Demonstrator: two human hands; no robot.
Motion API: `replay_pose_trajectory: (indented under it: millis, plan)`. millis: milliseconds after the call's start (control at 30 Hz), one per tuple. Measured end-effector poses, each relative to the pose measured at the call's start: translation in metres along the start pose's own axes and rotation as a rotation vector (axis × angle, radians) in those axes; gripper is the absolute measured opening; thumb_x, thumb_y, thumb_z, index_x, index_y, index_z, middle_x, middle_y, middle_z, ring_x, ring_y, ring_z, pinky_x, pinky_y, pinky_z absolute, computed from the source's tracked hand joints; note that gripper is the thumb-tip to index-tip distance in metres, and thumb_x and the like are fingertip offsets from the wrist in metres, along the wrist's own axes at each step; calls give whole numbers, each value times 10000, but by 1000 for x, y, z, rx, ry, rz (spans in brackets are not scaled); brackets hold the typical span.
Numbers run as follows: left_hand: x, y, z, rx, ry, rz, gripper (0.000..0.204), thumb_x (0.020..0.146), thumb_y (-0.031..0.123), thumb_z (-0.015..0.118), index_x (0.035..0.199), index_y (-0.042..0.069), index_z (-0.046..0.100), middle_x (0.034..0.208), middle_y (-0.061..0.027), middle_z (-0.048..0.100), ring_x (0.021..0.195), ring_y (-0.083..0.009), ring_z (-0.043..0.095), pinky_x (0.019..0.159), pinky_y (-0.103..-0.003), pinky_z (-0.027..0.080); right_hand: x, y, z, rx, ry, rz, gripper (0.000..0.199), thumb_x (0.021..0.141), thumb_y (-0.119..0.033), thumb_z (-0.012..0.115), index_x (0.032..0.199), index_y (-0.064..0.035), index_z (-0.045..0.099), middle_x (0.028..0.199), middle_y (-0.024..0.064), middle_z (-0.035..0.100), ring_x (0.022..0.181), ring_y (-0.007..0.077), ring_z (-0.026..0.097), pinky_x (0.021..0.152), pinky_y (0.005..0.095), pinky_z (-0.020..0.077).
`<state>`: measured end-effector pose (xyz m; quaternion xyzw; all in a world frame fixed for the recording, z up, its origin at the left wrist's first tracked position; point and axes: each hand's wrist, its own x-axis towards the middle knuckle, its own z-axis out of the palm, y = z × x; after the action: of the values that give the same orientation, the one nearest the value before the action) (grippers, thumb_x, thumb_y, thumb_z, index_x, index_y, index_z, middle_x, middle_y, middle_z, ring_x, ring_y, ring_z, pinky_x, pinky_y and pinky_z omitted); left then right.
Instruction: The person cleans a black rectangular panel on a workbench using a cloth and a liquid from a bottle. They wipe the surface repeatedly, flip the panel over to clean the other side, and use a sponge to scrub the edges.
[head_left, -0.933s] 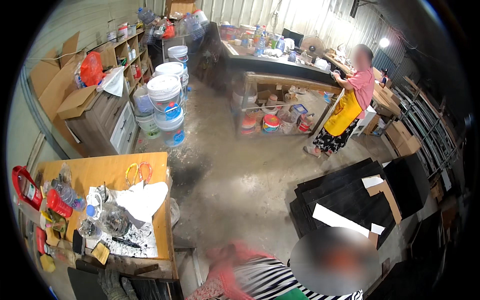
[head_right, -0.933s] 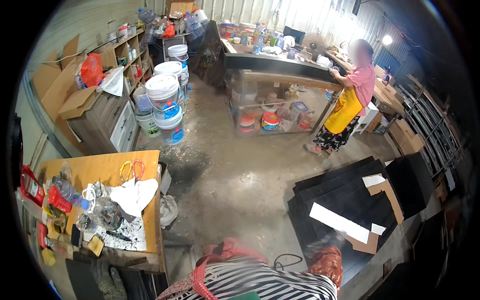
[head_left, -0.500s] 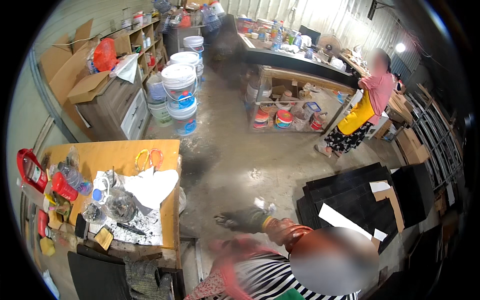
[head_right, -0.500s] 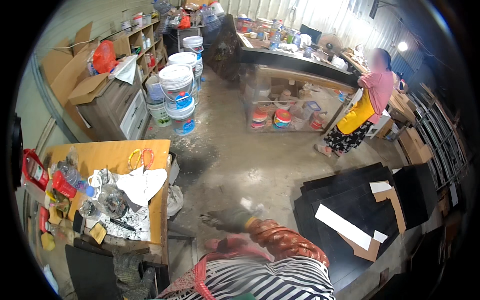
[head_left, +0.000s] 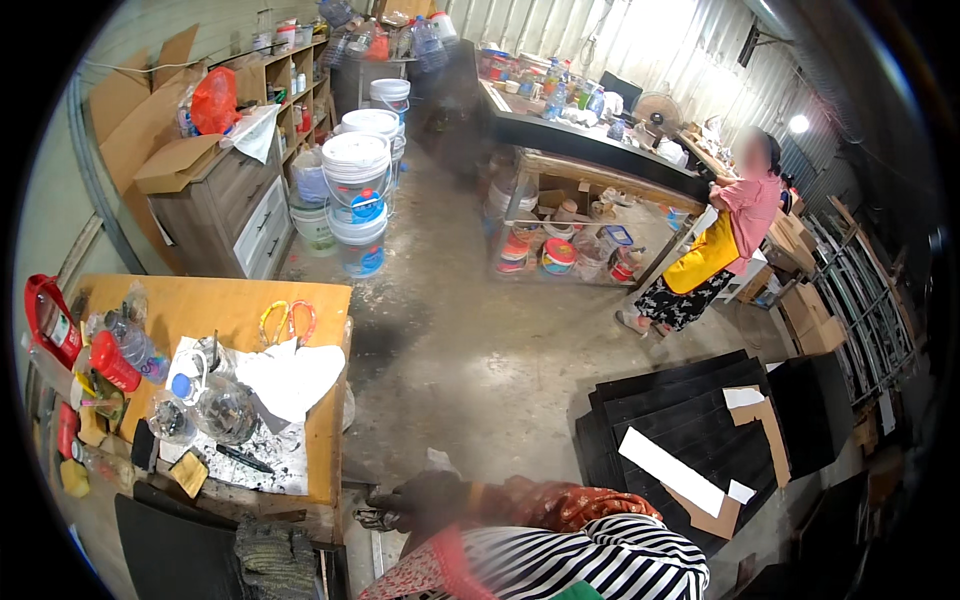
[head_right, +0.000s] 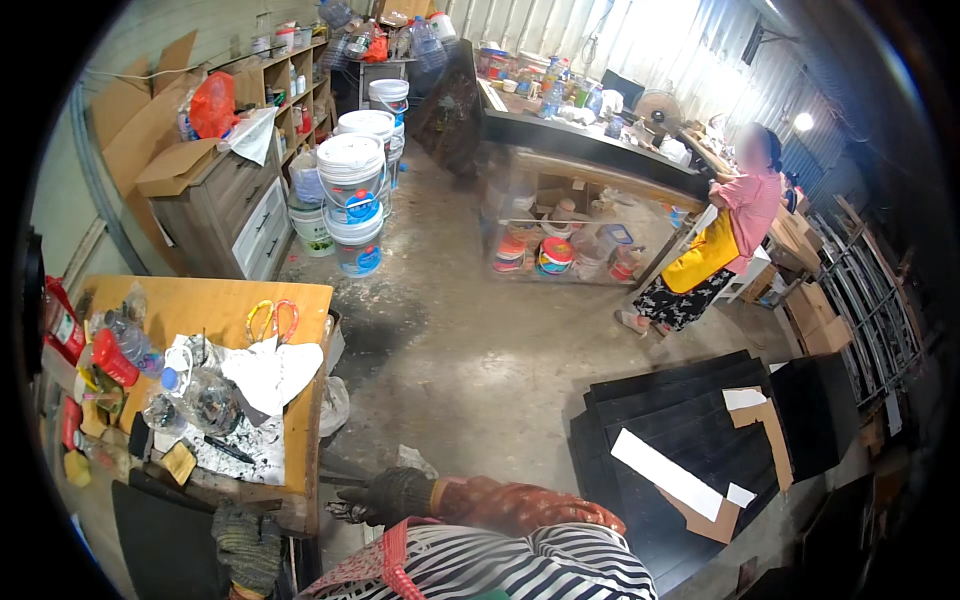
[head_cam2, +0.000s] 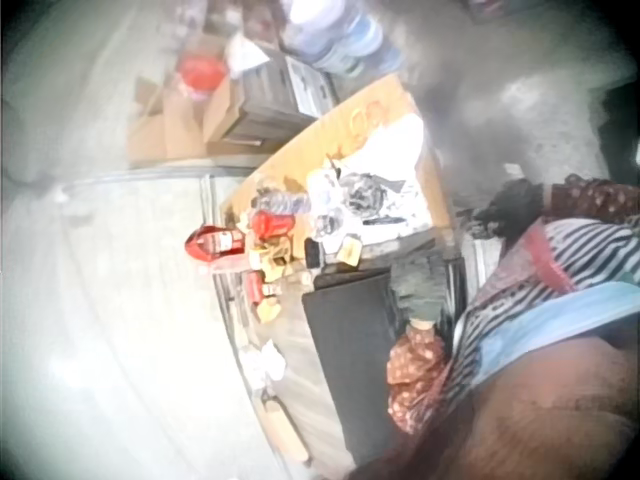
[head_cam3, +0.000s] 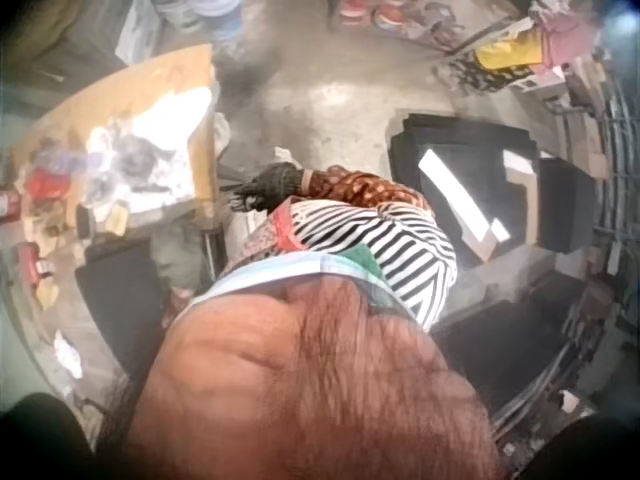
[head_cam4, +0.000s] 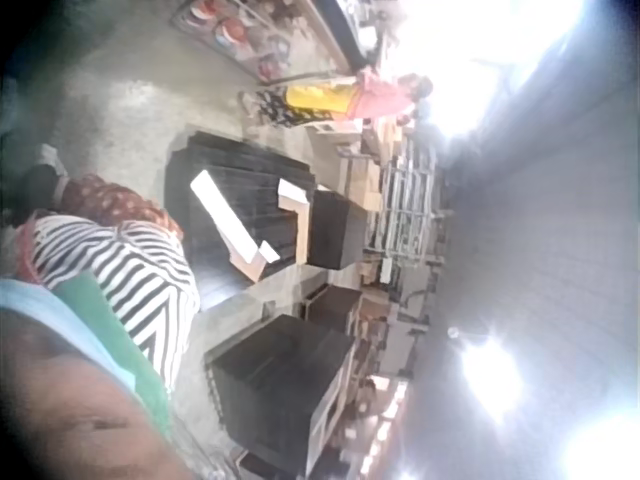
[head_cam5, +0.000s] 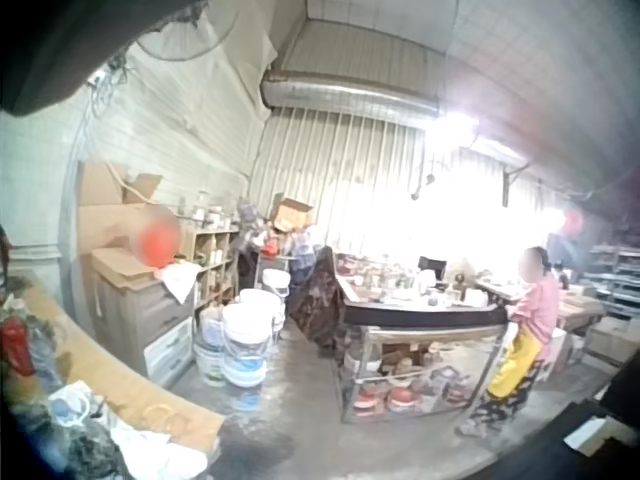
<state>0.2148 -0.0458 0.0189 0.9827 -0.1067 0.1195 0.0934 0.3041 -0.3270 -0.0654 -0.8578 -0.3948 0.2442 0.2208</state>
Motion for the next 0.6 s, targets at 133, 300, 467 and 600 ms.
replay_pose_trajectory:
  millis: [133,300,467,600]
  plan:
    - [-3,-20,24,32,73,-12,399,854,211,652,1219,49,645,1160,-207,606,1133,-416,524,1056,-537,370,-2,9,6,-15,-6,-26,644,864,-325,660,1439,-185,405,926,219,678,875,415,668,754,502,512]
    - [0,-9,20,39,50,-64,459,817,237,679,1249,87,642,1159,-212,601,1118,-422,520,1035,-537,383,-7,1,-7,0,-15,24,643,858,-324,668,1431,-180,413,983,224,674,915,415,662,780,502,513]
    - [11,12,-1,-44,-58,-129,444,836,227,658,1262,106,637,1187,-212,591,1144,-419,505,1021,-523,391,-7,11,2,-28,50,-35,546,894,-423,596,1421,-325,489,862,129,660,786,323,660,640,464,516]
    - [-1,4,0,-33,-8,-115,390,890,204,618,1257,71,630,1214,-225,582,1168,-420,509,1003,-522,406,-5,1,-3,-12,29,-66,526,906,-421,589,1411,-297,507,914,142,668,838,337,673,692,476,534]
